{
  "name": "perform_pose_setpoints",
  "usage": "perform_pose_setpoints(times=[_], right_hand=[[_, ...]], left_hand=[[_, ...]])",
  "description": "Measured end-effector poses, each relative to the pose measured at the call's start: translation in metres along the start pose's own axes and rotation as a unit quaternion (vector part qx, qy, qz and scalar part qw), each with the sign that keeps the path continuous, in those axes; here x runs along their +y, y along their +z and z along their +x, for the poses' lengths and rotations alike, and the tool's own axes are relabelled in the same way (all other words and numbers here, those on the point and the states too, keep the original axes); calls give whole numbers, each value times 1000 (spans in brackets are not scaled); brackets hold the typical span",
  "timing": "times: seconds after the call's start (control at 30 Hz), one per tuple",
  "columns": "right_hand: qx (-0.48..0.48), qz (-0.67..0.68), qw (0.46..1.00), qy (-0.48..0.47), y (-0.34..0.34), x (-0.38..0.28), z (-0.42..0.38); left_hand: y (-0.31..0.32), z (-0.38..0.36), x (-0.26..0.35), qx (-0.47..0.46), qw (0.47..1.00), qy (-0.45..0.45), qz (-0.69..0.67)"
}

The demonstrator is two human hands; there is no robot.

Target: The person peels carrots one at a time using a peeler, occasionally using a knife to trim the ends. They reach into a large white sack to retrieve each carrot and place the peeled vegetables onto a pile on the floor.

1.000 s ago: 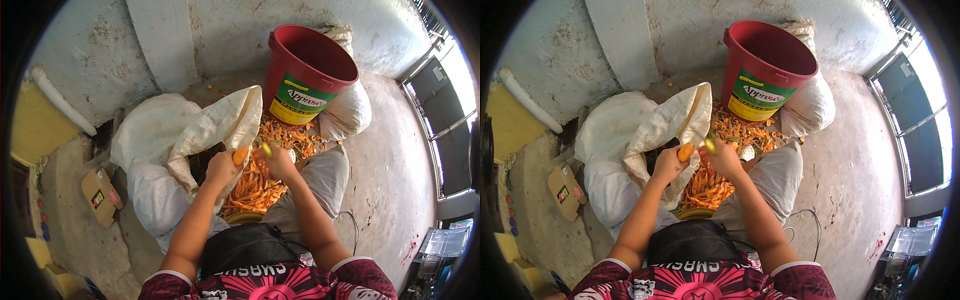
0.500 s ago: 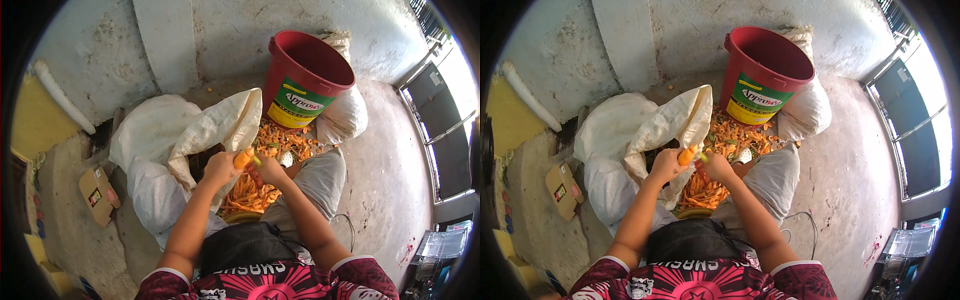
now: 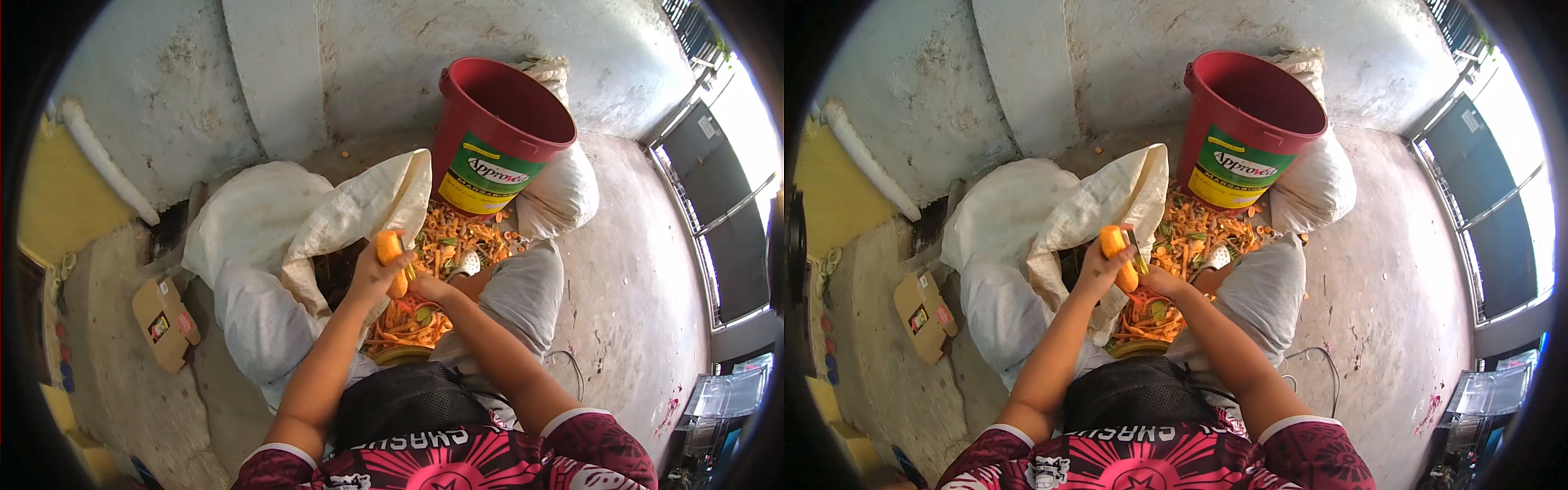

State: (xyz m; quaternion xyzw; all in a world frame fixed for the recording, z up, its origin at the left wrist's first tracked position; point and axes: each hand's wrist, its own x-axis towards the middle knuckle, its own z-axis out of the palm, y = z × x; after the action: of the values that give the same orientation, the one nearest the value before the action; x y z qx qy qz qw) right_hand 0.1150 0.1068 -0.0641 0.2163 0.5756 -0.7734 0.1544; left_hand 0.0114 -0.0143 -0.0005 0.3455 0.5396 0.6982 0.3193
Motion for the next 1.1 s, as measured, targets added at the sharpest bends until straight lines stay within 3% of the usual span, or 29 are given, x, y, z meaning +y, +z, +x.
perform_pose_setpoints(times=[0.13,0.2,0.37,0.47,0.5,0.53,0.63,0.7,0.73,0.83,0.97,1.1], right_hand=[[3,78,995,-63,-5,5,3],[32,98,990,-94,-6,0,1],[71,209,965,-140,-9,-24,-26],[119,243,956,-111,-24,-20,-26],[129,257,953,-97,-24,-22,-26],[145,229,954,-128,-20,-26,-30],[160,141,972,-98,-20,-23,-25],[163,91,969,-159,-6,-22,-21],[164,65,966,-189,1,-24,-22],[190,-138,957,-170,18,-37,-35],[230,-294,910,-182,11,-35,-36],[221,-368,892,-140,16,-46,-50]], left_hand=[[-14,4,7,115,992,-46,-10],[-24,2,9,99,993,-51,-30],[-41,-6,22,-19,985,-129,-114],[-46,-7,32,-114,942,-230,-217],[-45,-7,29,-130,946,-225,-195],[-43,-8,22,-147,949,-221,-172],[-31,-12,6,-194,962,-189,-23],[-24,-14,-11,-222,955,-178,84],[-20,-14,-19,-193,953,-142,187],[-14,-16,-24,-113,955,-168,215],[-16,-14,-3,-26,930,-101,351],[-17,-10,6,-33,903,-77,421]])
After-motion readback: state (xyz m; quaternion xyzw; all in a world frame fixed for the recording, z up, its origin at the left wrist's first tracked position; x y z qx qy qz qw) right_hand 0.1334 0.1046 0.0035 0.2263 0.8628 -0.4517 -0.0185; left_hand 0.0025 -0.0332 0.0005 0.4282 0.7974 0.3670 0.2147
